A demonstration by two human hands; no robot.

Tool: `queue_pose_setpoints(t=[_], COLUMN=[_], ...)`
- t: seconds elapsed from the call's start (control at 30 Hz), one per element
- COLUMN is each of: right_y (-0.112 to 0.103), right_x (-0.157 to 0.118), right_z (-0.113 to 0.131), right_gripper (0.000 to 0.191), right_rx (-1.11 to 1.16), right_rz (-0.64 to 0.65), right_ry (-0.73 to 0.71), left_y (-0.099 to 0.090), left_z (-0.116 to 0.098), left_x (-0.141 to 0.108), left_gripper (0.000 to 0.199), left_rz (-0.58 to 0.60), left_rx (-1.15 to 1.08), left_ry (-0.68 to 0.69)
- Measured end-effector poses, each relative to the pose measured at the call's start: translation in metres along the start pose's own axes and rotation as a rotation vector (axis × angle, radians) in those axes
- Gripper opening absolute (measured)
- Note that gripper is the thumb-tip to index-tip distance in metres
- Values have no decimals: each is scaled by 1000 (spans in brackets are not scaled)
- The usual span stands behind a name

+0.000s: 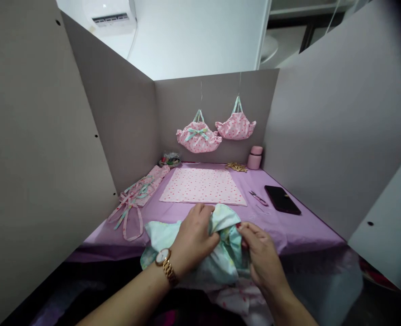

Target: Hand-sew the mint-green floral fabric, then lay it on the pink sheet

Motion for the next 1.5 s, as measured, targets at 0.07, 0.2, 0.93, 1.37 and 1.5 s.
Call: queue_pose_setpoints(t=[0.07,0.2,0.93,1.37,1.5], right_y=[-11,-30,4,8,17], right_x=[2,7,-10,-13,-18], right_z=[-3,-9,25,3,11], right_gripper=[25,22,12,16,15], right_rx=[95,134,-566,317,513], right_rz=[-67,-128,59,151,214], right_ry=[17,27,-238,70,96], left_y=[0,4,5,28,21], left_z=[10,36,-3,-5,-2], left_x=[-7,-7,-9,-35,-26], left_gripper=[28,6,23,27,28], left_rz=[-13,4,-50,16,-80], left_rx=[25,-47,43,241,142], left_ry=[-49,-135,-12,-94,-72])
Point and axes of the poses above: each hand's wrist, its own x-axis towards the middle knuckle, its own y-axis out of the palm, z = x × y, the point moved 7 cm from there along x, towards the middle knuckle, and after that the axes turned 11 degrees about z, right-handed, at the moved point
